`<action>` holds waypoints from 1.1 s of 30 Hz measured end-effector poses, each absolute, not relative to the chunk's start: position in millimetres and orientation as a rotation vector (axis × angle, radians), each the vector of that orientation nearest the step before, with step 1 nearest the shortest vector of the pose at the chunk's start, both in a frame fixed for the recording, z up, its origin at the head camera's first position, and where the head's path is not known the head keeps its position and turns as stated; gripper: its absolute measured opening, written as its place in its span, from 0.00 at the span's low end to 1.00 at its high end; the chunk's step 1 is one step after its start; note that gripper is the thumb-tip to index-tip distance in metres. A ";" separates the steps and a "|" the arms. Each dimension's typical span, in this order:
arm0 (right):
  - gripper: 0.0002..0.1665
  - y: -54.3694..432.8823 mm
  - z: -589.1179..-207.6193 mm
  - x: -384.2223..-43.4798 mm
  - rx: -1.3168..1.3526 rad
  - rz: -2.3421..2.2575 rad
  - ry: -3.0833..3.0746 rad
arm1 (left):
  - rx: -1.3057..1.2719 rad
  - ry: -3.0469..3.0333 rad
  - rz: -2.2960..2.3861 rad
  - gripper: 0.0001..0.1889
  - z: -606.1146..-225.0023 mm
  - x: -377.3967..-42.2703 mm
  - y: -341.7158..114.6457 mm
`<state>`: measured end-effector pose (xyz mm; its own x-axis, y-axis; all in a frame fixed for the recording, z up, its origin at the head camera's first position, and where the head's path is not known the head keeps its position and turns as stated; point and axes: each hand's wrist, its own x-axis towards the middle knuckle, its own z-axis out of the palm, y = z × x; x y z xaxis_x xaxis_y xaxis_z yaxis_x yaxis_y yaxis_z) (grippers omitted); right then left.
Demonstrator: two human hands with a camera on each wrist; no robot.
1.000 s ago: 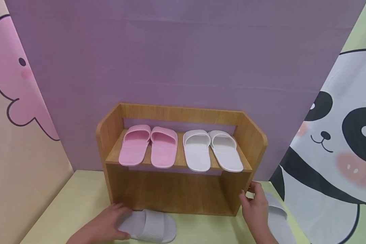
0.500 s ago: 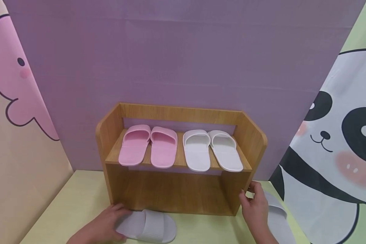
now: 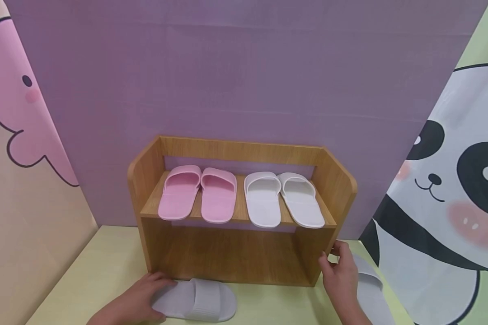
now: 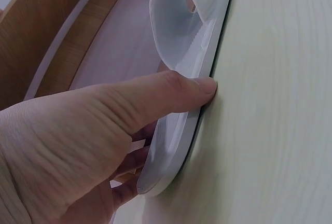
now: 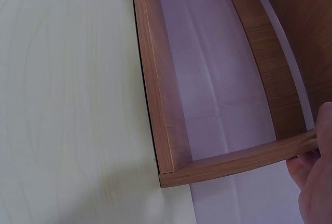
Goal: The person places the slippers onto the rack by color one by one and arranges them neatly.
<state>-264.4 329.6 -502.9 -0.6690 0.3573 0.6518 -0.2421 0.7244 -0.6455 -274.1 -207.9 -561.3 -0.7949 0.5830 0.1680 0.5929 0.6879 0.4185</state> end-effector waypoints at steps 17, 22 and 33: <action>0.20 325.2 -500.2 -264.7 -0.175 0.953 -2.209 | -0.959 -3.030 -0.873 0.37 -557.5 -281.4 -206.6; 0.21 328.9 -505.3 -259.4 -0.176 0.961 -2.183 | -1.005 -3.054 -0.906 0.35 -554.4 -280.9 -201.3; 0.21 330.7 -505.6 -266.4 -0.124 0.952 -2.119 | -1.110 -2.905 -0.850 0.39 -541.5 -284.9 -199.4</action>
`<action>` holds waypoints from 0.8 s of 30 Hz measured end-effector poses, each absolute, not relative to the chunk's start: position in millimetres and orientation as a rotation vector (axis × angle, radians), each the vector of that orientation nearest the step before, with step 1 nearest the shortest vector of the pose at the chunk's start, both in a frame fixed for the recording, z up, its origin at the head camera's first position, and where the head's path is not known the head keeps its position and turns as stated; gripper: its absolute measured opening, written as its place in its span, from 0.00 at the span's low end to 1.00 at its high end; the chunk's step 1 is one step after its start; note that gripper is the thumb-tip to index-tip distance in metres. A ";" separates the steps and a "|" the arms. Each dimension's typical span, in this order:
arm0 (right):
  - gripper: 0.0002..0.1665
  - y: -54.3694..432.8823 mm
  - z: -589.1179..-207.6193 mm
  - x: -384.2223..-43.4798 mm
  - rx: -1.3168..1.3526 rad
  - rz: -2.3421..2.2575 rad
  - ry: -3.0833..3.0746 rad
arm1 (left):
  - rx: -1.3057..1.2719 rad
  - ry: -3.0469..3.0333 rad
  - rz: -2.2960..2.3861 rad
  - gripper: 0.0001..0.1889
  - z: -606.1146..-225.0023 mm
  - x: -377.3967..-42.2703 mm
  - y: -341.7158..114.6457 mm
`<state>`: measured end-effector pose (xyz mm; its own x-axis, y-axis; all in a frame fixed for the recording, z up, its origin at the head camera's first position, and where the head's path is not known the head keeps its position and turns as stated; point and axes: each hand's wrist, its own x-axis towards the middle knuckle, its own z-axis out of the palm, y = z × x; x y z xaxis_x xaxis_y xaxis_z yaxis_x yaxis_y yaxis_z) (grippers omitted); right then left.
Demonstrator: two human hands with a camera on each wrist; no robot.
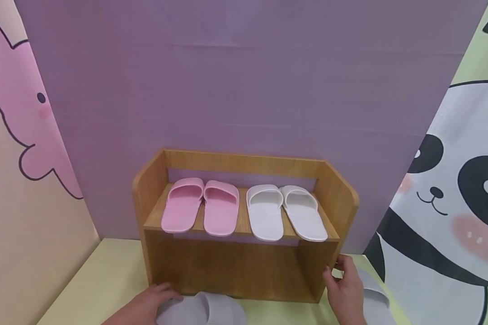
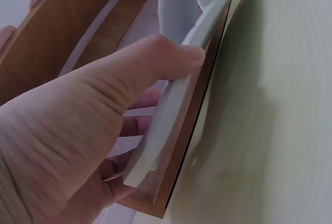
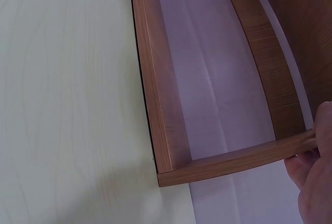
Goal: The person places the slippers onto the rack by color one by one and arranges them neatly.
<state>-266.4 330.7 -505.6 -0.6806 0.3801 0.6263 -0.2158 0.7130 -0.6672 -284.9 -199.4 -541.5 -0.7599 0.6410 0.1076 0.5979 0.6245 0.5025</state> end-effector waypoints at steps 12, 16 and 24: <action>0.20 329.4 -499.0 -264.9 -0.173 0.921 -2.192 | 1.124 2.945 0.814 0.38 -540.1 -282.0 -184.4; 0.20 330.9 -497.5 -265.6 -0.167 0.926 -2.210 | 1.110 3.037 0.784 0.38 -539.5 -282.0 -176.9; 0.20 331.1 -502.5 -265.5 -0.164 0.926 -2.202 | 1.076 3.140 0.775 0.37 -538.2 -279.0 -163.9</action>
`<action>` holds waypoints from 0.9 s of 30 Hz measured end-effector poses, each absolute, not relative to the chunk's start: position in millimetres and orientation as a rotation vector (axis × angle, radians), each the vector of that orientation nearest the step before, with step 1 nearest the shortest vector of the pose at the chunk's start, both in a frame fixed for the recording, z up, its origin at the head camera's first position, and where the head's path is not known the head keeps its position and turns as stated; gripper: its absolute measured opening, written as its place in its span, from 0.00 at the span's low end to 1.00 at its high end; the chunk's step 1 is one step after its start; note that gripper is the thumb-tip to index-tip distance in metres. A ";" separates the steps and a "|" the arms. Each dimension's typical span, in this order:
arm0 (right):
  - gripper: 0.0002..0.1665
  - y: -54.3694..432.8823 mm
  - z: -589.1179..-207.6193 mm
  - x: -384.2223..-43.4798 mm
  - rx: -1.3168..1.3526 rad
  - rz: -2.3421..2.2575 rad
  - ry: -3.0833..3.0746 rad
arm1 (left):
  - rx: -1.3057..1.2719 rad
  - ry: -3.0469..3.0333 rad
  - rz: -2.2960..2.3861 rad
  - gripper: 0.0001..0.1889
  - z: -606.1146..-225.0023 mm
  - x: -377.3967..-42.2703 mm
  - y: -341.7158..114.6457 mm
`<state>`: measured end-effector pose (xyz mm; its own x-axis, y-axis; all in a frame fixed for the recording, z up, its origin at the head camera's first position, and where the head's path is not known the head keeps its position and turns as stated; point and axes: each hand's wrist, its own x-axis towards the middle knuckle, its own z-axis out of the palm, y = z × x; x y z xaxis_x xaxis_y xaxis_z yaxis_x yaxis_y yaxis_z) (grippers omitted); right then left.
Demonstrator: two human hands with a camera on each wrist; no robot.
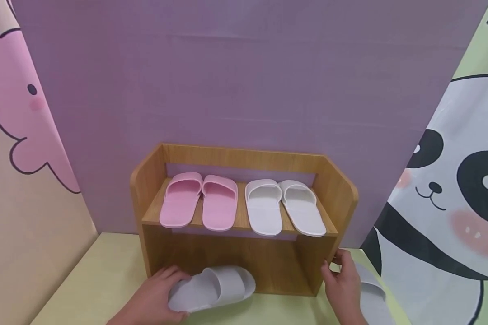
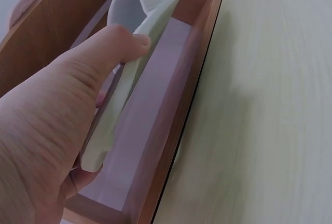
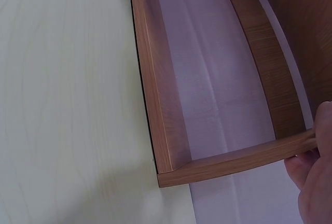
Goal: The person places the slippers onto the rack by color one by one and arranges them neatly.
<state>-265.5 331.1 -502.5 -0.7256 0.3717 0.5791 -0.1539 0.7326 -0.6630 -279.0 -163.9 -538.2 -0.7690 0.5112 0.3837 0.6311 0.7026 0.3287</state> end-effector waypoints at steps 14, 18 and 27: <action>0.20 330.1 -502.7 -261.3 -0.167 0.943 -2.213 | -0.766 -2.678 -0.630 0.39 -542.6 -283.9 -148.2; 0.20 329.3 -500.3 -263.2 -0.163 0.940 -2.214 | -0.744 -2.632 -0.603 0.39 -541.1 -284.4 -147.0; 0.18 328.2 -499.7 -263.5 -0.178 0.933 -2.214 | -0.612 -2.641 -0.571 0.41 -538.3 -284.1 -139.6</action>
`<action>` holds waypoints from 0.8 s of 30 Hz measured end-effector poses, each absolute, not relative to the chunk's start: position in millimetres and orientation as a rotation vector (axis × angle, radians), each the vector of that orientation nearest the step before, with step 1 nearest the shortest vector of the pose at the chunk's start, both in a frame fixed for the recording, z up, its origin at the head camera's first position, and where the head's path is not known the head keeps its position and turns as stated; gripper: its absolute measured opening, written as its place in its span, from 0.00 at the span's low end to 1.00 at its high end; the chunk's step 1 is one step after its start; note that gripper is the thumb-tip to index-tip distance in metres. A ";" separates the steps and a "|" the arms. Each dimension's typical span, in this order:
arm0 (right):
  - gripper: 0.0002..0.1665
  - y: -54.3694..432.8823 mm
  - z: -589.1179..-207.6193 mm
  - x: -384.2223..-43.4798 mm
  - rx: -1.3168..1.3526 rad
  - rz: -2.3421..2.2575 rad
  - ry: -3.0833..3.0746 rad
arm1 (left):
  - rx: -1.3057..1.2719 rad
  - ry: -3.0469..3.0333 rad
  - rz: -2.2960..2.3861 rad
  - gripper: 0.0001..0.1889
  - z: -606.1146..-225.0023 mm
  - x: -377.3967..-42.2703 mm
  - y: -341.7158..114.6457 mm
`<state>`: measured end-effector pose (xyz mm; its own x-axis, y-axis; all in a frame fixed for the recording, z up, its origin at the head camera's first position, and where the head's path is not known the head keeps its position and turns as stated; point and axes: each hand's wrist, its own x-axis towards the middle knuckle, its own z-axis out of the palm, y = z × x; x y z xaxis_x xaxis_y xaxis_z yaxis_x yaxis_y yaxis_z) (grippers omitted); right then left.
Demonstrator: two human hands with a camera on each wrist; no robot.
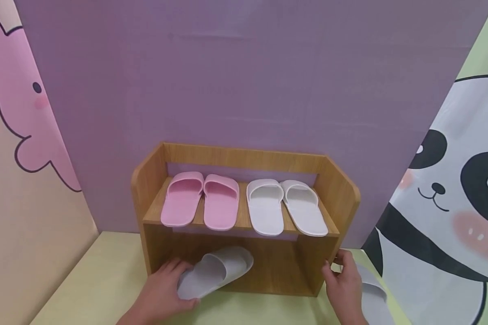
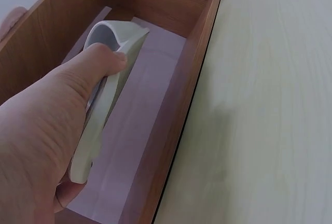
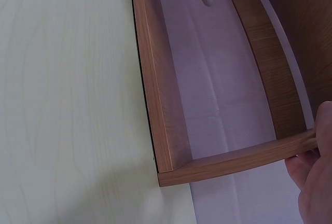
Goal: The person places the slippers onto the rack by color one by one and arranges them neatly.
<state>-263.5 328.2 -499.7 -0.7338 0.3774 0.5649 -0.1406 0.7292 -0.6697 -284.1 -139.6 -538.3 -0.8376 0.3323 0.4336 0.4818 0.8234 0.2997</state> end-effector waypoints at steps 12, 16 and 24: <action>0.19 329.7 -500.5 -265.8 -0.163 0.929 -2.205 | -0.491 -2.551 -0.589 0.39 -539.6 -289.2 -124.7; 0.19 330.1 -501.7 -266.2 -0.154 0.921 -2.191 | -0.435 -2.558 -0.618 0.41 -538.0 -288.9 -116.4; 0.19 330.9 -501.0 -265.4 -0.160 0.917 -2.200 | -0.327 -2.554 -0.654 0.44 -539.4 -291.2 -98.6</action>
